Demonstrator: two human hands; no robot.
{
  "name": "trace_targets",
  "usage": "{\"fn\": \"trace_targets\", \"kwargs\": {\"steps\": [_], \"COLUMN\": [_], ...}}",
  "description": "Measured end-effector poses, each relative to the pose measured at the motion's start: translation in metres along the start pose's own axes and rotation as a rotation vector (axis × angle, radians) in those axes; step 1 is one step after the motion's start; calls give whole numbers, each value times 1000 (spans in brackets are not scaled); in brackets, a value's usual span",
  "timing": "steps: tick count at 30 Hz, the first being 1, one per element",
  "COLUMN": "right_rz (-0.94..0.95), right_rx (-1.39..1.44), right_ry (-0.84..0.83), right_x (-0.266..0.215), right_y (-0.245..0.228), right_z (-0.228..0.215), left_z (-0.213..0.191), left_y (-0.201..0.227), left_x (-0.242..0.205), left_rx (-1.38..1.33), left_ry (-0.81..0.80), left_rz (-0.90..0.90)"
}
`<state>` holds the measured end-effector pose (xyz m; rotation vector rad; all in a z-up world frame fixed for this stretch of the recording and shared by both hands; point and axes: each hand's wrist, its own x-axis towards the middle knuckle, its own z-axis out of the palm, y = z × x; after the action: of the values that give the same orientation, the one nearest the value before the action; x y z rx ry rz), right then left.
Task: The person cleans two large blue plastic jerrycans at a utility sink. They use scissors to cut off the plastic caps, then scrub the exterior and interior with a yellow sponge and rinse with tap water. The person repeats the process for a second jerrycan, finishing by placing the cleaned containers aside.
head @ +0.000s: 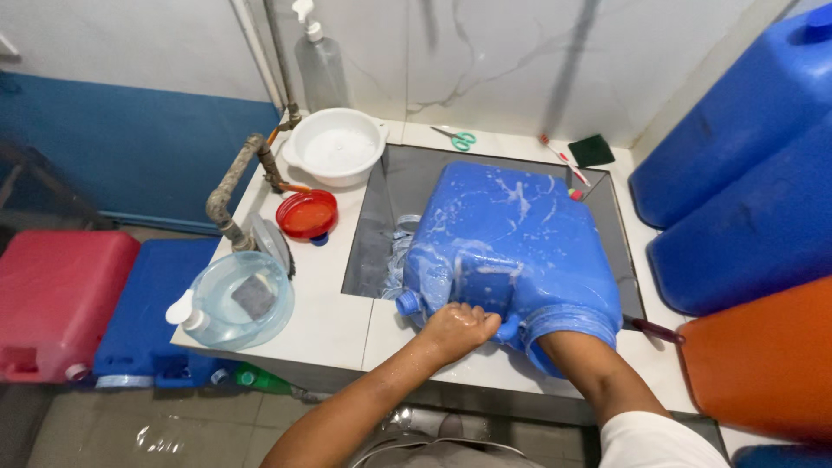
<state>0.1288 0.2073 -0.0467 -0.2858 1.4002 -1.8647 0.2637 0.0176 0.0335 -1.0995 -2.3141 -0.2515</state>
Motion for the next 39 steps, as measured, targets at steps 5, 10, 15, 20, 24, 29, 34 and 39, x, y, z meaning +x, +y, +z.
{"fn": "trace_targets", "kwargs": {"steps": [5,10,15,20,24,29,34,39], "right_rz": [-25,-217,-132,412,608,545,528,786], "right_rx": [162,498,393,-523,-1281,-1923,-2134,-1823], "right_ry": [47,263,345,281,131,249,168,-327], "right_x": [-8,-10,-23,-60,-72,-58,-7,21], "right_y": [11,7,17,-7,-33,-43,-57,-93], "right_z": [-11,-42,-75,-112,-113,-104,-126,-137], "left_z": [4,11,26,37,34,35,38,50], "left_y": [0,-3,2,-14,-27,-37,-65,-93], "left_x": [-2,17,33,60,81,98,102,95], "left_rx": [4,30,-32,-86,-45,-125,-114,-131], "left_ry": [9,48,-86,-53,-192,-288,-293,-271], "left_rz": [-15,-56,-139,-217,-197,-237,-422,-526]}}
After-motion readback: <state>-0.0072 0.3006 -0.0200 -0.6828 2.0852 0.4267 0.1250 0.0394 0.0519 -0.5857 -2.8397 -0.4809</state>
